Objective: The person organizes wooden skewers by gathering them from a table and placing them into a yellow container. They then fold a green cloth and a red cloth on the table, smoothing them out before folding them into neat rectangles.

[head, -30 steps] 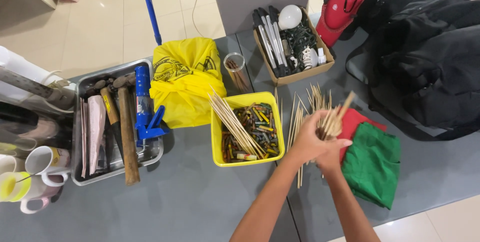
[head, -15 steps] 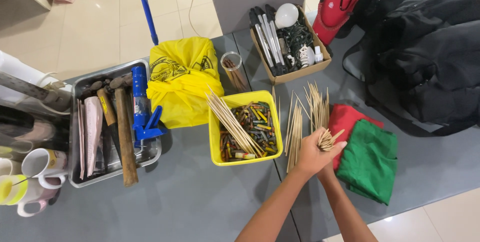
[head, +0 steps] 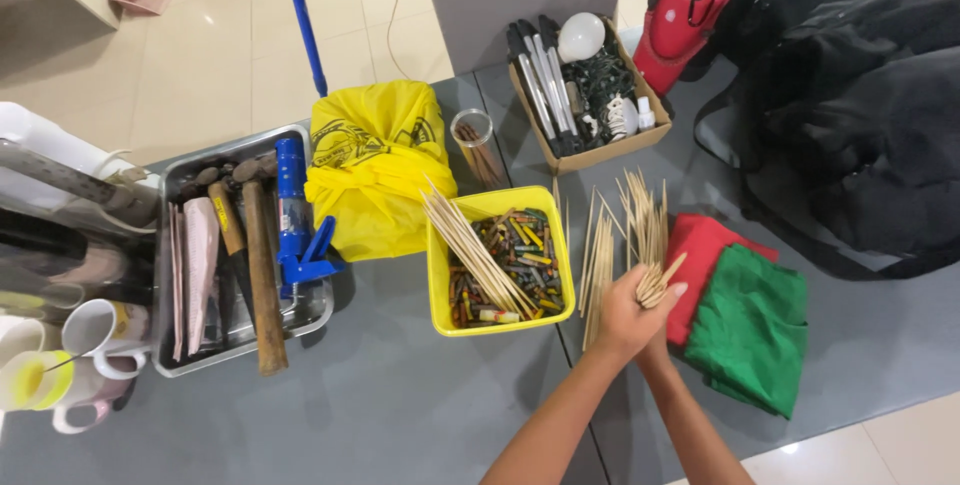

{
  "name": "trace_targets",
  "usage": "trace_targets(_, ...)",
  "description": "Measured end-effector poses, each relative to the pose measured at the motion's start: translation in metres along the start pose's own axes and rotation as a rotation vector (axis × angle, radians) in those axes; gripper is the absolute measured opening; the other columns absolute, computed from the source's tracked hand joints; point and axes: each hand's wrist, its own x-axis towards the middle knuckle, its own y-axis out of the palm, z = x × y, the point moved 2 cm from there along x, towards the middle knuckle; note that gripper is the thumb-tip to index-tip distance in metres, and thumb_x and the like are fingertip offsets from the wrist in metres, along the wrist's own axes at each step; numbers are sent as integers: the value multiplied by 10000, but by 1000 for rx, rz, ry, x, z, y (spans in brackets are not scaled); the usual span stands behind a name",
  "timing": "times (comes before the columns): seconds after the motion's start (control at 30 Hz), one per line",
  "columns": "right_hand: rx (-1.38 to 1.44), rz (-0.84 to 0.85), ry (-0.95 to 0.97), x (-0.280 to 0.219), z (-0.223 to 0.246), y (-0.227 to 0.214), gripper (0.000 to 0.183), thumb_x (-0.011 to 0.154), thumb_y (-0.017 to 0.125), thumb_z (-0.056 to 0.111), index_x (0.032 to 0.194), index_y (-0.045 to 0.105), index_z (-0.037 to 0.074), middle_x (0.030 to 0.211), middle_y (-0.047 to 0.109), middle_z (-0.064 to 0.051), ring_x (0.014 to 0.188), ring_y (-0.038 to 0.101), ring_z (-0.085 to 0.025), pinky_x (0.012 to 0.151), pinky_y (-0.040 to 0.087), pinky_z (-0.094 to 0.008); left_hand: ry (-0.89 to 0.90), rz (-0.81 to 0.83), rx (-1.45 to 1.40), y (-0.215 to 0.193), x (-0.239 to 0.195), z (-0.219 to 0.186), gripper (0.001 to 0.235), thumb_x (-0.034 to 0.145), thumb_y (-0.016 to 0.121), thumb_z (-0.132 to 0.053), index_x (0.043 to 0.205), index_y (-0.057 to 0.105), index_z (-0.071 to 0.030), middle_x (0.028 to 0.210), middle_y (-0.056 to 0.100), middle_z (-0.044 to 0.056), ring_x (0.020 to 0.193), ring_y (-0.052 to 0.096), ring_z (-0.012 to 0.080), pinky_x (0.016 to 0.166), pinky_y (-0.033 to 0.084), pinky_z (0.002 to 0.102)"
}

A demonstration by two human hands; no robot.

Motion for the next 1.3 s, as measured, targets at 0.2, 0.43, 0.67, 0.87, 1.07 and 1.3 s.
trace_targets(0.2,114,108,-144,5,18,33,344,1174,427,380,1247,516,57,1080,585,-43,1012,612,-176,888,516,-366,-43,-45,12,-7,9,-38,325,961,786,-249,910,560,-21,762,641,127,649,591,183,636,501,345)
trace_targets(0.43,-1119,121,-620,25,103,147,258,1055,536,235,1267,536,88,1129,593,-48,1061,601,-200,933,485,-373,148,-198,35,-50,40,-111,308,983,781,-251,953,571,-27,872,709,126,789,677,198,699,525,336)
trace_targets(0.67,-331,312,-61,72,36,194,261,1045,553,262,1218,585,69,1081,608,-18,956,597,-179,847,514,-350,40,-346,-82,-115,67,-115,353,935,754,-282,1121,570,-45,930,680,53,824,629,115,751,545,304)
trace_targets(0.87,-865,372,-72,52,27,227,298,890,688,176,1137,626,21,1064,683,-127,997,647,-267,876,523,-389,-94,-502,186,-174,59,-12,444,993,676,-356,1215,550,7,1105,608,181,1012,576,269,915,480,383)
trace_targets(1.07,-1118,402,-244,44,35,241,525,785,710,61,1278,550,-21,1194,596,-289,1135,544,-475,975,453,-488,-178,-682,586,-187,39,45,812,839,805,-235,1428,342,76,1431,372,318,1315,350,452,1099,287,504)
trace_targets(1.3,-1137,452,-144,41,39,240,504,915,572,75,1409,540,-17,1303,611,-305,1237,561,-479,1052,448,-480,-194,-834,-6,-188,38,55,761,827,789,-138,1368,277,18,1337,474,246,1252,512,315,1075,399,410)
